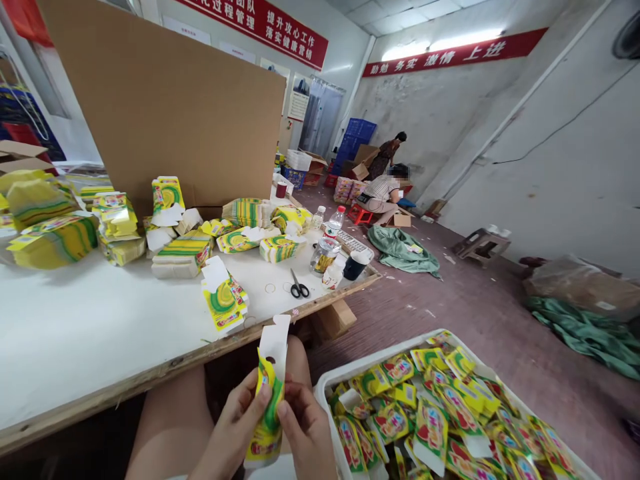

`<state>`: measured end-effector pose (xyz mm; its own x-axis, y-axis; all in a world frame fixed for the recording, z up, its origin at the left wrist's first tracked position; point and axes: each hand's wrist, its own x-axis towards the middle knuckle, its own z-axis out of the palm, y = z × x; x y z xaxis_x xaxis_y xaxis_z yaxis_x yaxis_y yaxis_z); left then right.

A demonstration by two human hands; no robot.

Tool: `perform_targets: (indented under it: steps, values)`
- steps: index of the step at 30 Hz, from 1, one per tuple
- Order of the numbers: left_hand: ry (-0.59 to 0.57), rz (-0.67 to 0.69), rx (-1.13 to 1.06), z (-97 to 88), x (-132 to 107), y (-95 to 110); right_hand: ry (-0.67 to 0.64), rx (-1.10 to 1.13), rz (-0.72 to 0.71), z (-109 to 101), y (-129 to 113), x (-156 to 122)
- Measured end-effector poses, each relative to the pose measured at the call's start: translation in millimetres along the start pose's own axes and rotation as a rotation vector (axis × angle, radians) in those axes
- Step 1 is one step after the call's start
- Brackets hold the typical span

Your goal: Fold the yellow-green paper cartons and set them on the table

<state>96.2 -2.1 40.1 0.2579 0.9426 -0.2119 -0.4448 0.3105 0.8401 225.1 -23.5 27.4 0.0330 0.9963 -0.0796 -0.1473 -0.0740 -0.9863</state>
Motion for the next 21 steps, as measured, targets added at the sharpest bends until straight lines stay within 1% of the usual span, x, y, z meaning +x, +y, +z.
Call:
perform_targets:
  steps: [2,4,6,8,10,12,13,15,18,21]
  values:
    - [-0.041,0.039,-0.015,-2.4,0.7,-4.3,0.011,-0.058,-0.013,1.2,-4.0,-0.6]
    - [-0.092,0.058,0.012,-5.1,1.3,-6.1,0.073,-0.158,-0.081,-1.4,-6.9,-1.7]
    - [-0.145,0.073,0.070,-6.8,1.5,-4.7,0.155,-0.332,-0.213,-6.4,-11.3,-2.8]
    - [-0.165,0.082,0.166,-7.2,1.3,-1.9,0.189,-0.554,-0.364,-11.1,-19.0,-2.9]
    - [-0.148,0.096,0.309,-6.7,1.0,0.1,0.131,-0.775,-0.459,-13.4,-29.4,-0.8]
    - [-0.142,0.112,0.482,-6.0,0.8,0.7,0.062,-0.909,-0.475,-13.1,-39.4,3.7]
    - [-0.147,0.122,0.553,-5.5,0.4,0.7,0.028,-0.934,-0.460,-12.4,-43.2,6.4]
    - [-0.164,0.157,0.635,-4.5,-0.7,0.8,-0.018,-0.913,-0.433,-11.1,-47.5,11.3]
    - [-0.203,0.219,0.650,-3.5,-3.4,1.7,-0.074,-0.826,-0.419,-9.8,-47.0,15.0]
    - [-0.229,0.241,0.634,-4.4,-5.5,2.7,-0.095,-0.781,-0.401,-8.0,-43.6,15.3]
